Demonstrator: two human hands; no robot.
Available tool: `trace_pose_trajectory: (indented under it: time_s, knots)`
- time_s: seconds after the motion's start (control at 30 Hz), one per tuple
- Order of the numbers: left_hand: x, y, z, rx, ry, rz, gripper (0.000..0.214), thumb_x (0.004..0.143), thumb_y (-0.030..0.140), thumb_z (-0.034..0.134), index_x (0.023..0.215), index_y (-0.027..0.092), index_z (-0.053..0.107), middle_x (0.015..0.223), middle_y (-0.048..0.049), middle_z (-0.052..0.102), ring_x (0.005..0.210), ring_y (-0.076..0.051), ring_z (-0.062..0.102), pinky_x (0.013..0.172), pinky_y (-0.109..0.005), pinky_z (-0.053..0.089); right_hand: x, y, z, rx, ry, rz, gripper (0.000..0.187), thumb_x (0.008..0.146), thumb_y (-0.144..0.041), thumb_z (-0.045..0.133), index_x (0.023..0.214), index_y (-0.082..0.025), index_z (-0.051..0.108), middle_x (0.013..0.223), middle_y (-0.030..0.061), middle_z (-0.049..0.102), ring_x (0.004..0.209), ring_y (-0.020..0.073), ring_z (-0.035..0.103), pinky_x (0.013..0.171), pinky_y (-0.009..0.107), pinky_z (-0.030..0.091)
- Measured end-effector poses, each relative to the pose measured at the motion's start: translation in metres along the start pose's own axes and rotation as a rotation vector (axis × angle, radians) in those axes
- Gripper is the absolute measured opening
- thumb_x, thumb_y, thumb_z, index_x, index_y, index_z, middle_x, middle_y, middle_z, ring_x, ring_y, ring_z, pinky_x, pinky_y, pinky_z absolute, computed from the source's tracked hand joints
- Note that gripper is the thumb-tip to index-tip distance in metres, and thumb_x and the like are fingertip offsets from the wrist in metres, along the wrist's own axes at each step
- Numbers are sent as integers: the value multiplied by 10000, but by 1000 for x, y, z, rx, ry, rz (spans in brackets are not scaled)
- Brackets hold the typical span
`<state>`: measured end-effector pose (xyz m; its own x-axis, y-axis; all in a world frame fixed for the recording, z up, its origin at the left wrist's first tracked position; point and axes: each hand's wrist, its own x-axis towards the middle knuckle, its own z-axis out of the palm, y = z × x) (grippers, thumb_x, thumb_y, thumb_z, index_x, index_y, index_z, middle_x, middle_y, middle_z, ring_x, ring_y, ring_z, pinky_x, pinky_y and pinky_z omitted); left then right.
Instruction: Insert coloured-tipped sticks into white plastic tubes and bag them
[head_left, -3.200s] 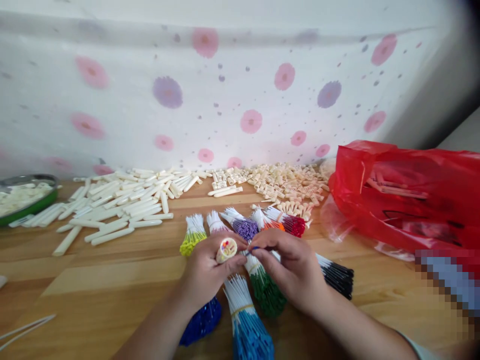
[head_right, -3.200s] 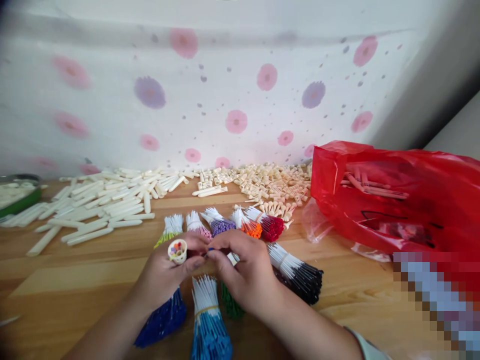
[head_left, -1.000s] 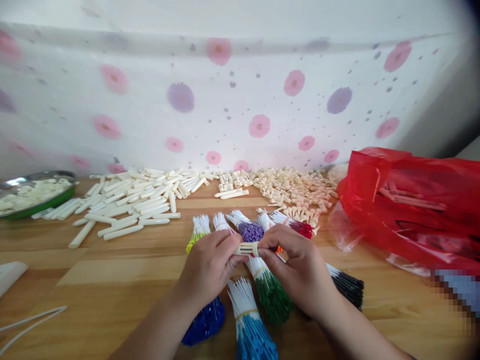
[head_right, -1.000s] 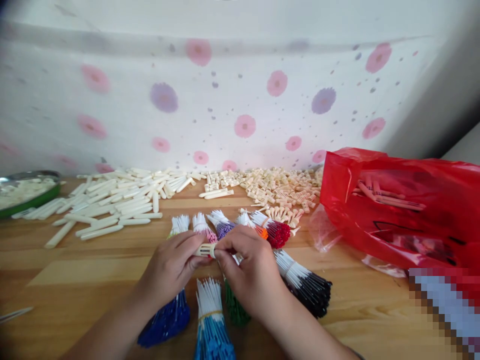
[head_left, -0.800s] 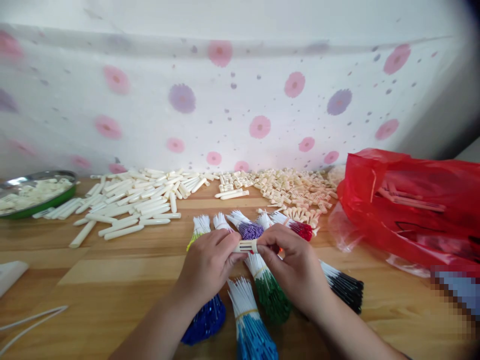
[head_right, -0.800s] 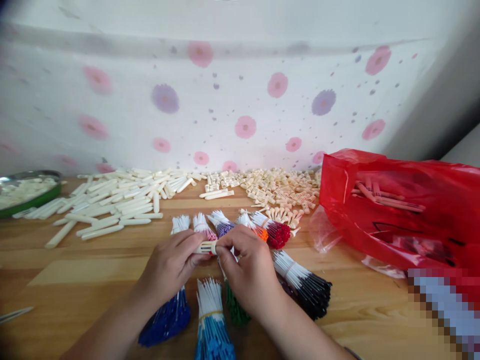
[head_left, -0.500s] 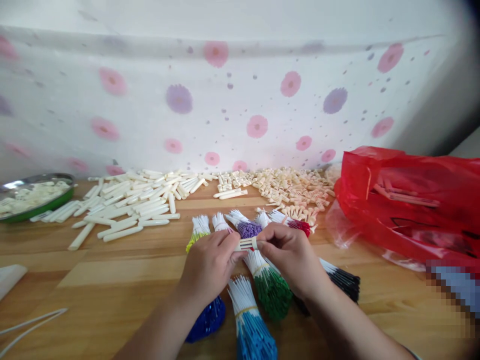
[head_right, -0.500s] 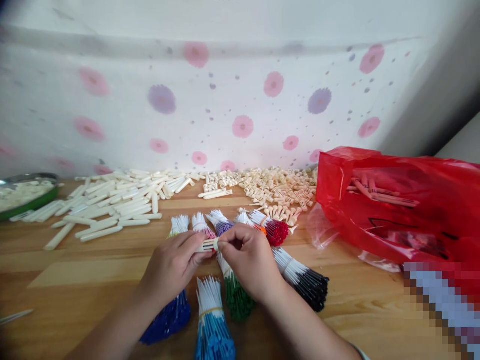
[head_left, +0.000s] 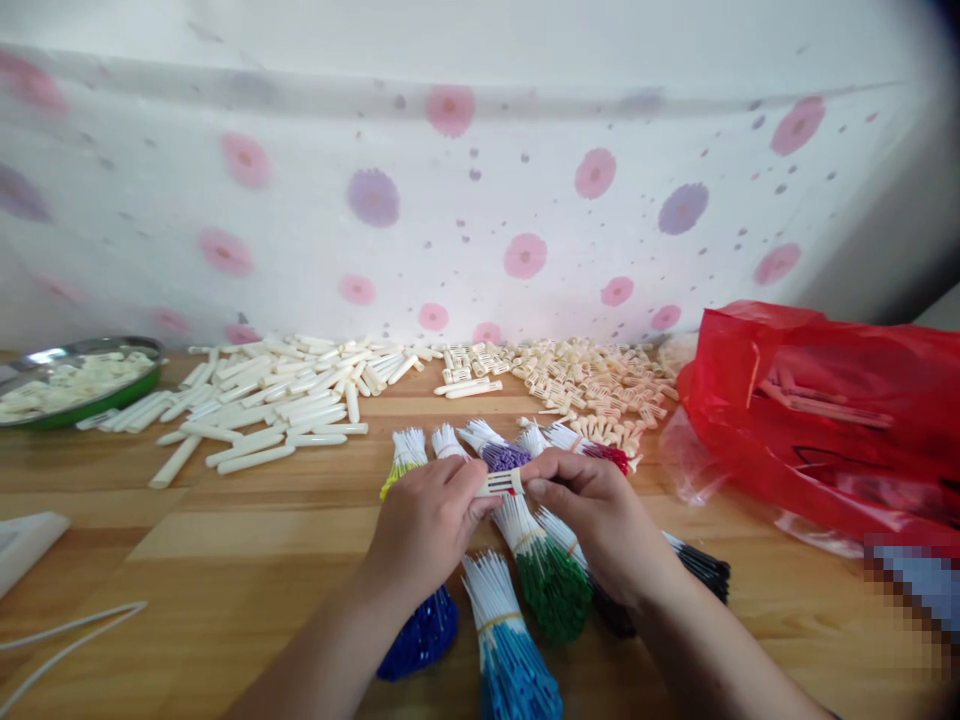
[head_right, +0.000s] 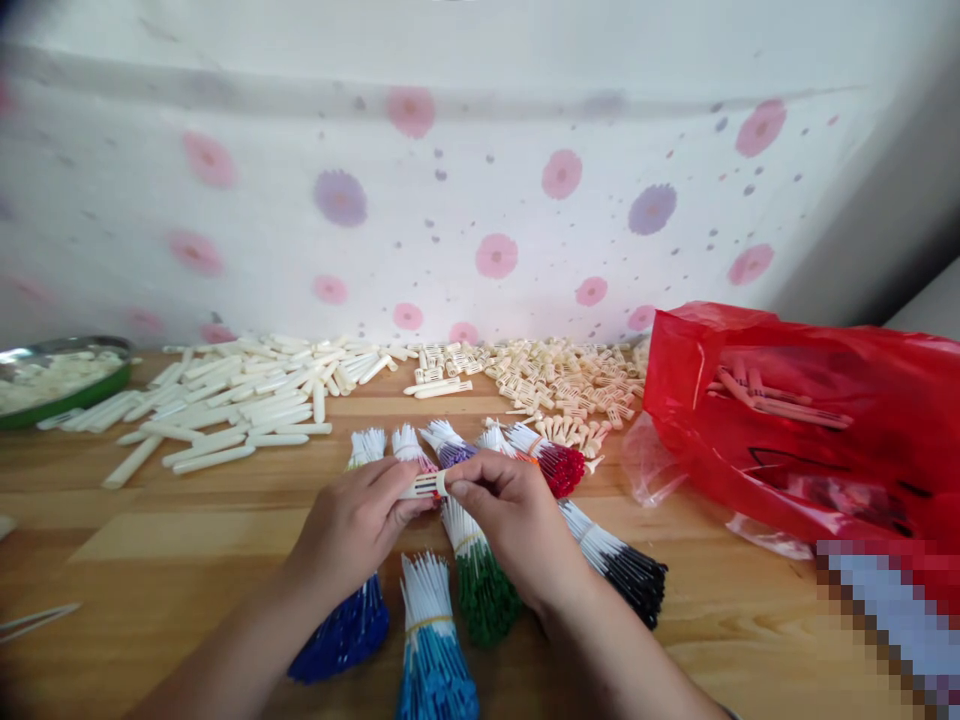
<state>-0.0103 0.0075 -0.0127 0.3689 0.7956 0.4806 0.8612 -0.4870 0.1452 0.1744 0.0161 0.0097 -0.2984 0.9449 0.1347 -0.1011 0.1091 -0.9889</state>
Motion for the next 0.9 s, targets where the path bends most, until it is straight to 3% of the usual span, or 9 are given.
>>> trace_pose_trajectory:
  time_s: [0.17,0.3,0.43,0.53,0.63,0.8,0.9]
  knots:
    - [0,-1,1,-2,-9,-11,301,937,397,380,811,184,550,738,-35,601,673,-193,567,591,-273,391,-2,-1,1,21,-37,7,94,781,-250,649,789,-177,708,752,-5,644,737,124,571,697,244,431]
    - [1,-2,1,-104,-50,-59,268,929,393,410,878,182,567,790,-41,620,734,-192,585,632,-271,406,2,1,1,15,-17,14,121,788,-259,632,808,-171,712,709,0,647,710,132,581,687,261,447]
    - [4,-6,2,-286,-136,-188,207,903,357,473,875,180,576,738,-7,611,679,-164,568,601,-245,389,-6,-2,-10,-221,93,-112,125,813,-251,602,852,-166,686,786,26,658,745,152,589,688,281,453]
    - [5,-9,1,-418,-243,-204,188,834,370,571,822,183,591,678,26,585,626,-144,538,562,-223,361,-31,-8,-19,-522,-133,-220,80,835,-194,584,807,-173,655,764,21,632,719,139,574,654,258,447]
    - [4,-6,-2,-460,-352,-172,190,774,376,627,772,187,611,664,36,582,629,-144,538,552,-215,351,-66,-9,-19,-756,-373,-218,47,829,-165,596,838,-183,640,801,30,625,739,145,568,659,260,457]
    - [3,3,-10,-441,-286,-232,167,788,339,585,828,186,638,721,8,637,653,-161,563,577,-233,380,-106,5,-3,-913,-319,-205,308,807,-269,650,1097,-183,593,998,90,627,886,206,581,770,336,503]
    - [3,3,-11,-437,-380,-206,167,764,353,607,798,192,636,719,4,650,656,-174,581,562,-237,379,-109,12,8,-967,-286,-231,334,809,-259,646,1126,-174,586,1031,103,617,897,219,577,787,361,511]
